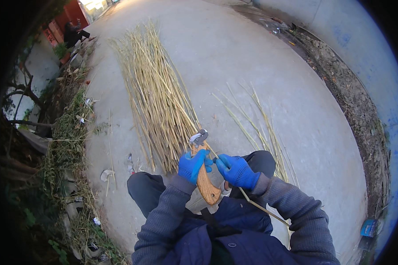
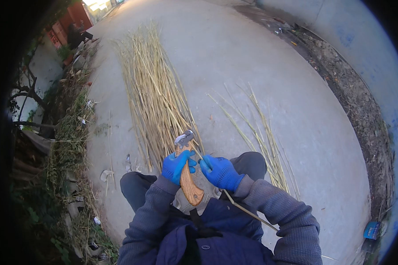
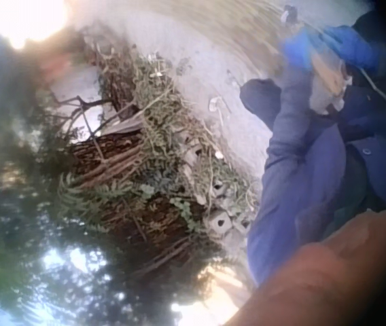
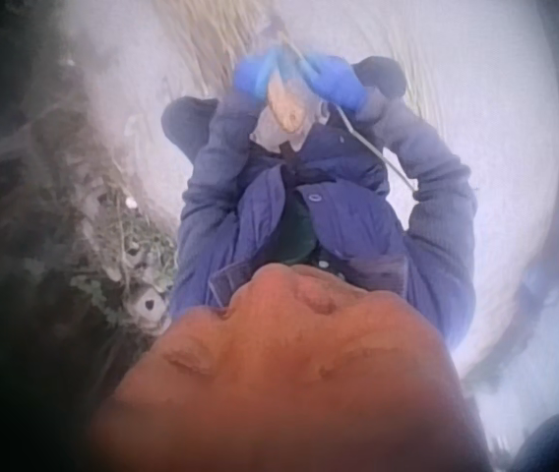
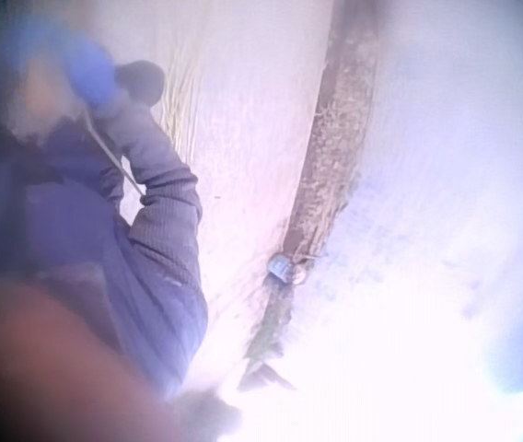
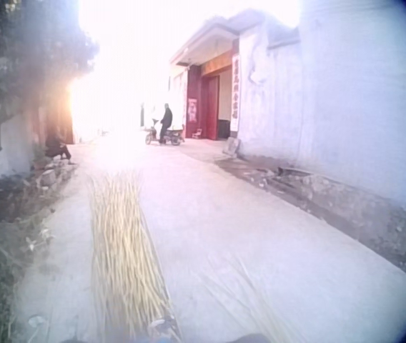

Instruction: The person sits on the ground and uses pruning shears to strip and trim long, thin sticks one by one. They repeatedly pick up a stick, remove side branches or bark, and place the processed stick into a separate pile.

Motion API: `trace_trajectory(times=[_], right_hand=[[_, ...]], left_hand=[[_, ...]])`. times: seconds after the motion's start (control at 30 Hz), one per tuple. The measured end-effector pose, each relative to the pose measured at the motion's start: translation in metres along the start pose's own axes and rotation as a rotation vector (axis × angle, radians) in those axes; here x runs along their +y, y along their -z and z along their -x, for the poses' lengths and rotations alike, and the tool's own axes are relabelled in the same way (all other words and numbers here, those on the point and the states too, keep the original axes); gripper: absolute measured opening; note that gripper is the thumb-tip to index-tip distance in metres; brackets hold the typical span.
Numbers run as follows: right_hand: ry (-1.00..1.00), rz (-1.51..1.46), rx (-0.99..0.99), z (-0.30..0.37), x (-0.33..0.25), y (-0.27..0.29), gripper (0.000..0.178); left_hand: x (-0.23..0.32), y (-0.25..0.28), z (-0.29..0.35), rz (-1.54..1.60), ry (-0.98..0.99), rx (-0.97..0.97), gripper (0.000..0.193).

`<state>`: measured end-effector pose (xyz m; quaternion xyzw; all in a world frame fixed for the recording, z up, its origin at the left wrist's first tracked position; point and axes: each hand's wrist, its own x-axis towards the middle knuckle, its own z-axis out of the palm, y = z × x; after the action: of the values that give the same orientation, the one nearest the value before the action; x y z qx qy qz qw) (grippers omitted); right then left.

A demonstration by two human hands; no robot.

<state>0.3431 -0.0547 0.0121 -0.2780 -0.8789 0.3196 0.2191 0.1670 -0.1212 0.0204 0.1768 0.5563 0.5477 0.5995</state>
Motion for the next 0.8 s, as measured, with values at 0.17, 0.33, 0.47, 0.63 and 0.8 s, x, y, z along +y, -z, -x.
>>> trace_trajectory(times=[0.17, 0.33, 0.47, 0.63, 0.8], right_hand=[[-0.170, -0.198, -0.176, 0.037, -0.020, 0.023, 0.018], [-0.296, -0.094, -0.468, 0.155, -0.057, 0.082, 0.021], [-0.255, -0.102, -0.444, 0.194, -0.068, 0.111, 0.032], [-0.464, -0.183, -0.341, 0.122, -0.077, 0.107, 0.033], [-0.284, -0.218, -0.110, 0.054, -0.041, 0.064, 0.025]], left_hand=[[0.002, 0.039, -0.026, 0.105, -0.039, 0.081, 0.040], [0.088, 0.181, -0.083, 0.112, -0.279, 0.398, 0.051], [0.096, 0.198, -0.083, 0.082, -0.296, 0.259, 0.045], [0.061, 0.081, -0.058, 0.215, -0.232, 0.083, 0.033], [0.007, -0.009, -0.013, 0.129, -0.021, 0.003, 0.036]])
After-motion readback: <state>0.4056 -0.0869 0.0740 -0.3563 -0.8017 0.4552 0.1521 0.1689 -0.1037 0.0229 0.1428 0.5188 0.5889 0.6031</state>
